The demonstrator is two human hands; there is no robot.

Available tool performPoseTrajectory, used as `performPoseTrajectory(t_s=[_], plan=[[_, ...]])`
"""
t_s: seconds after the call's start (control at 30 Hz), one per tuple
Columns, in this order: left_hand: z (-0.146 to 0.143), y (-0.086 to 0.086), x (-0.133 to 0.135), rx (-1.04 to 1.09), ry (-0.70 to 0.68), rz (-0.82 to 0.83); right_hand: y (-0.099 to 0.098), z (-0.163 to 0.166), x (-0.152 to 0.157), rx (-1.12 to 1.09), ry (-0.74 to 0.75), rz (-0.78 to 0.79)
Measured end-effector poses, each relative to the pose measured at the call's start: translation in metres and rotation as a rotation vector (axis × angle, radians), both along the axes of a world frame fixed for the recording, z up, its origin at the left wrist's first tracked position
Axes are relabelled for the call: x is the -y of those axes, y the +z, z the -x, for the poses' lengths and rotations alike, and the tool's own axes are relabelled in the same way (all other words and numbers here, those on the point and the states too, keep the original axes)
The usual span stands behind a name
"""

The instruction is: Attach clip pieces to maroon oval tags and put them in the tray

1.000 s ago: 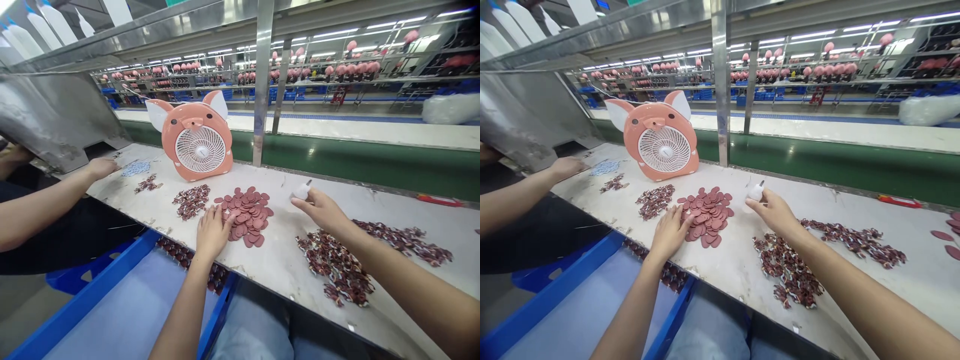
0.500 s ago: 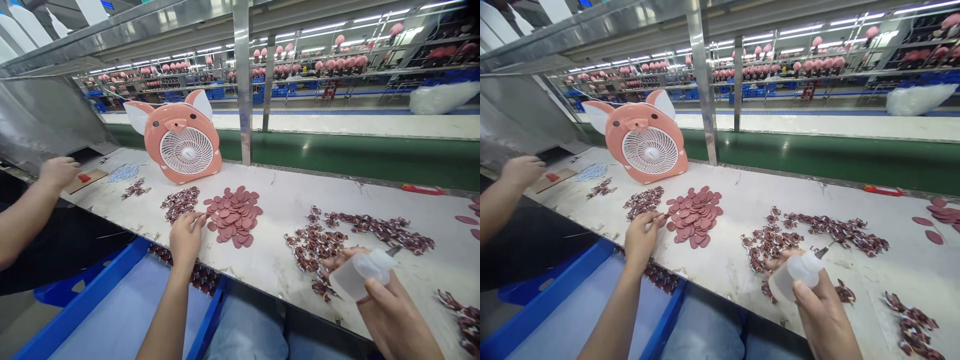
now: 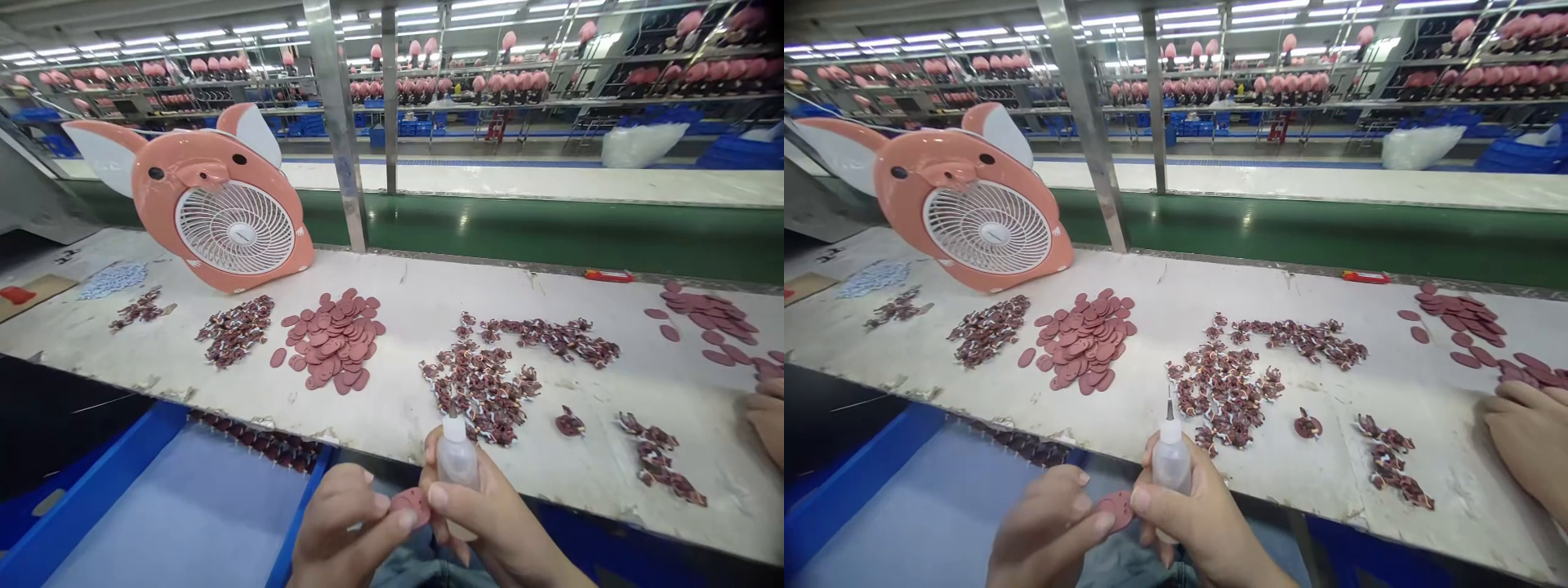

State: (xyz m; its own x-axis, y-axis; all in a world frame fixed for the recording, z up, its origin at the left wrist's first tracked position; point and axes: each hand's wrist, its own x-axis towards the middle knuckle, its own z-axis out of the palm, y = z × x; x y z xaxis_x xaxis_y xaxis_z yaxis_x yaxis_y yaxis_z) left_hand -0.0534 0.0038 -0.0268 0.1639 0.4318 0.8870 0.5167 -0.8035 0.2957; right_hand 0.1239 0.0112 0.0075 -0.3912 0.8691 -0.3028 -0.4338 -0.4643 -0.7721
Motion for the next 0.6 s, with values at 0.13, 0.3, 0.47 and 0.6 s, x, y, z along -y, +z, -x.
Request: performPoseTrajectory(t_s=[0.13, 0.3, 0.47, 0.6], plan=[[-0.007, -0.001, -0.004, 0.185, -0.117, 0.139, 0.002, -0.001, 0.004, -0.015, -0.009, -0.003], [-0.027, 0.002, 0.001, 0.555, -0.351, 0.604, -0.001, 0.008, 0.011, 0.0, -0.047, -0.065], [-0.037, 0.005, 0.011, 0.749, -0.275, 0.784, -0.006, 0.004, 0.013, 0.079, -0.153, -0.12], [-0.039, 0.01, 0.02, 1.075, -0.314, 1.049, -0.012, -0.014, 0.015, 0.116, -0.058, -0.094]])
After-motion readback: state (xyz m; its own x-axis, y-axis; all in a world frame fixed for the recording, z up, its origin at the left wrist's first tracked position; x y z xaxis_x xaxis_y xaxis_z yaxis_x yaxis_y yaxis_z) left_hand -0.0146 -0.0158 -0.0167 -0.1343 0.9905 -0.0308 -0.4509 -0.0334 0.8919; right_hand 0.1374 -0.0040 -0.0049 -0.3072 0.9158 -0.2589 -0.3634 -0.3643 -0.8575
